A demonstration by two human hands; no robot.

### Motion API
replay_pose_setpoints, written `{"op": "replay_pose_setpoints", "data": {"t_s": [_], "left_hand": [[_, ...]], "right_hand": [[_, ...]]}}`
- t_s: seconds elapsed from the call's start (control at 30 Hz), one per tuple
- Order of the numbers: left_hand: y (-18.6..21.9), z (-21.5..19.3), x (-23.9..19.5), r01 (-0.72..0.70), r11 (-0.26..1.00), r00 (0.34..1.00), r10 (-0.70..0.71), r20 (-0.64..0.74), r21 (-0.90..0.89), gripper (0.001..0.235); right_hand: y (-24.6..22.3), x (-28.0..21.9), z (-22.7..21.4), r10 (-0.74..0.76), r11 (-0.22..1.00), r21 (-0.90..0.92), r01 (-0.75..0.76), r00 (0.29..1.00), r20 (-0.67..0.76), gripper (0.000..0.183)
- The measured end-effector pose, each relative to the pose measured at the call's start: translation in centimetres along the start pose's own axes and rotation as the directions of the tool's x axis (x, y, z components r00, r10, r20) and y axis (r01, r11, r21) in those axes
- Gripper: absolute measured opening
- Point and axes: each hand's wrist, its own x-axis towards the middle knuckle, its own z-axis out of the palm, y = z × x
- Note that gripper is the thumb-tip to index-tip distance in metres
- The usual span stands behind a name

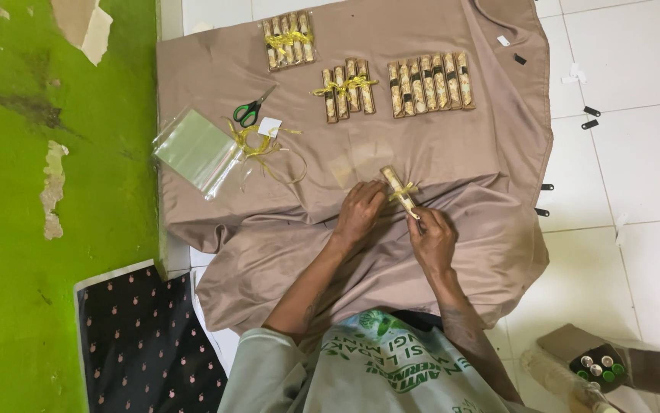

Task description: Tying decorative ribbons around small bundles of sticks and placing them into clear plastic bags for packaging.

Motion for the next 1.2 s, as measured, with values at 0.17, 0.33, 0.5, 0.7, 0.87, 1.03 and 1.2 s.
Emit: {"op": "replay_pose_setpoints", "data": {"t_s": [0.17,0.33,0.5,0.7,0.87,1.03,1.2], "left_hand": [[-2.5,1.0,-1.3,0.001,0.995,0.988,0.014,0.151,-0.096,0.007],[-3.8,0.8,-1.5,0.046,0.989,0.973,-0.013,0.229,-0.14,0.009],[-3.9,-1.6,0.1,0.193,0.968,0.964,-0.157,0.213,-0.161,0.064],[-1.6,-3.2,0.0,0.544,0.821,0.71,-0.562,0.425,0.176,0.058],[-2.2,-3.2,0.0,0.547,0.78,0.547,-0.608,0.576,0.304,0.071],[-2.8,-3.4,0.4,0.551,0.772,0.438,-0.59,0.678,0.316,0.075],[-2.8,-3.7,0.8,0.539,0.769,0.378,-0.585,0.717,0.344,0.077]], "right_hand": [[1.7,0.9,3.1,0.056,0.998,-0.004,-0.056,0.997,0.044,0.029],[0.5,3.6,3.5,0.173,0.983,0.036,-0.179,0.978,0.117,0.062],[2.6,4.6,5.8,0.193,0.98,-0.08,-0.182,0.966,0.172,0.035],[0.1,5.7,4.1,0.125,0.99,-0.088,-0.111,0.976,0.177,0.064],[2.1,5.8,5.2,-0.062,0.997,0.057,0.046,0.944,0.324,0.057],[3.3,5.6,7.2,-0.072,0.996,0.063,0.058,0.964,0.257,0.041],[2.9,5.3,8.3,0.064,0.998,-0.011,-0.063,0.984,0.166,0.031]]}}
